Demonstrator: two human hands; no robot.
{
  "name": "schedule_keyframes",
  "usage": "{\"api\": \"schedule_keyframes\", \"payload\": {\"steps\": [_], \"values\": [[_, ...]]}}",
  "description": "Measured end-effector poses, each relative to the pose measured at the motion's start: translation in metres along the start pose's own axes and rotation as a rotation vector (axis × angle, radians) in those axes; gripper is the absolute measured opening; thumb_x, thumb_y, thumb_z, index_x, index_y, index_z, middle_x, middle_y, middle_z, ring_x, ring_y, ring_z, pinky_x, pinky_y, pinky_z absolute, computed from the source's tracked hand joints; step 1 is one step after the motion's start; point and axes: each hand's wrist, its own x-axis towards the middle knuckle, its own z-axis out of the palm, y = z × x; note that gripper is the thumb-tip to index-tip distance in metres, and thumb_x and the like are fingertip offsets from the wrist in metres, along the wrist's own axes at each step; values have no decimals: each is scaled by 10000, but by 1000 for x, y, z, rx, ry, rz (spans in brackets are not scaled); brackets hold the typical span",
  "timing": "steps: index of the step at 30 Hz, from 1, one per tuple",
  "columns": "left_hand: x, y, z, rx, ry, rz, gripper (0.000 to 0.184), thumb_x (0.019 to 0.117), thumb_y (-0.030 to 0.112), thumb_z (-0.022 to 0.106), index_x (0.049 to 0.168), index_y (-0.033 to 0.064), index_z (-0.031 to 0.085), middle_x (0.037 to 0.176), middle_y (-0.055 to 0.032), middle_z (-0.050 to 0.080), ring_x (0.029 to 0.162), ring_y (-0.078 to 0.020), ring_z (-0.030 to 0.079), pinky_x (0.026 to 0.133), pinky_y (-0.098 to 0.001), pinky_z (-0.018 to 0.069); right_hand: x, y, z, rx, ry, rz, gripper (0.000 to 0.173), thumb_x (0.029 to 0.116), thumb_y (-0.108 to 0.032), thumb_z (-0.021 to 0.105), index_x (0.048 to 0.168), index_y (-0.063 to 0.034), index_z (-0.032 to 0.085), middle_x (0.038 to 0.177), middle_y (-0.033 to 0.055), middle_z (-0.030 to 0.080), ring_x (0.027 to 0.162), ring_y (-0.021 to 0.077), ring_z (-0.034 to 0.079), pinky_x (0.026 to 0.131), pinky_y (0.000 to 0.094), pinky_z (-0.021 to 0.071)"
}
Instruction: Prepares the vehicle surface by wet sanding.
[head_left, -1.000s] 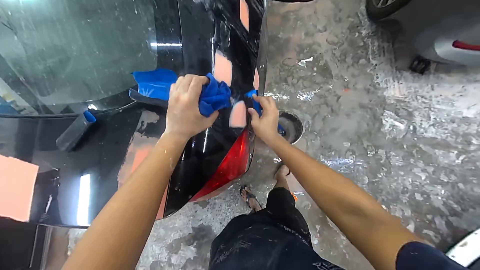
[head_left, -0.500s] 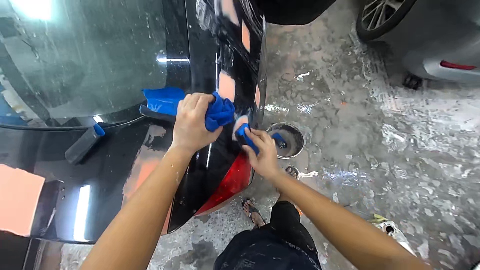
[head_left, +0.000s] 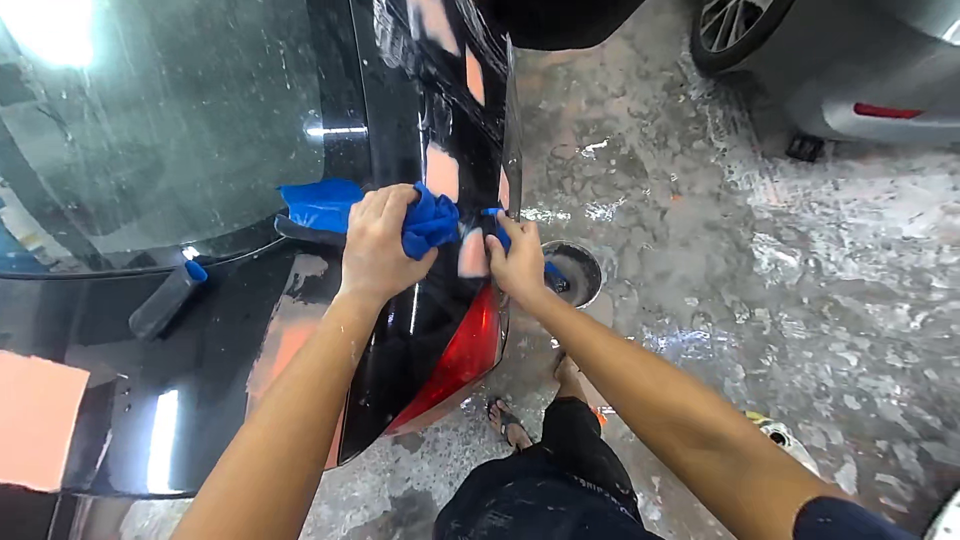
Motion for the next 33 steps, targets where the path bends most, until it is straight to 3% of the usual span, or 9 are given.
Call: {"api": "schedule_keyframes", "payload": {"steps": [2,6,11,16,21,24,26,30,33], "values": [[2,2,-2,-19,1,-4,614,702,327,807,1238,77,641,1325,-96,667,1236,-258,624,1054,-502,482,-19,-18,-6,13,-1,-13,483,1012,-327,596,1465,-163,574,1272,201,605,1144,361,614,928,554,547],[3,0,0,-31,7,-8,607,702,339,812,1225,71,660,1339,-93,669,1235,-251,636,1064,-503,487,-57,-8,-2,38,14,-268,468,979,-306,618,1430,-181,615,1298,134,624,1160,301,616,926,525,544],[-4,4,-1,-6,-3,-11,632,685,324,816,1233,63,639,1252,-108,691,1172,-268,652,1027,-504,495,-16,-16,-6,7,-36,49,492,1009,-323,605,1470,-155,571,1301,207,611,1162,383,614,944,578,532],[1,0,-1,-4,-1,-26,622,681,333,829,1210,57,653,1216,-121,695,1141,-284,660,1013,-520,508,-69,-18,-7,0,-17,-241,474,976,-309,618,1435,-190,610,1268,140,631,1123,311,629,888,532,553],[-2,2,0,12,-13,-26,624,695,326,814,1229,55,640,1211,-124,689,1133,-294,652,1001,-509,502,-35,-28,-7,-4,-19,-47,484,985,-314,633,1446,-172,598,1251,188,609,1120,364,616,901,573,536],[3,1,0,15,-5,-27,629,686,333,813,1226,59,641,1208,-121,687,1136,-287,649,1004,-509,501,-70,-34,-12,-13,-43,-165,486,994,-355,585,1445,-173,597,1245,161,606,1101,322,619,882,524,556],[4,-2,0,16,-5,-22,629,689,337,820,1223,55,646,1201,-128,692,1131,-296,654,1003,-519,502,-62,-25,-6,-2,-2,-227,459,957,-328,608,1389,-175,647,1212,164,627,1082,334,627,853,530,549],[-1,2,-2,20,-36,-31,632,705,332,816,1240,50,630,1197,-147,691,1134,-318,655,1001,-537,498,-31,-35,-4,53,-4,-29,460,957,-308,653,1400,-183,634,1230,174,612,1124,349,609,900,543,546],[-1,3,-1,10,-32,-34,639,703,339,802,1247,59,618,1196,-139,681,1129,-308,645,990,-515,495,-73,-38,-11,55,-46,-115,470,973,-328,640,1417,-176,617,1227,155,597,1100,314,613,881,519,558]]}}
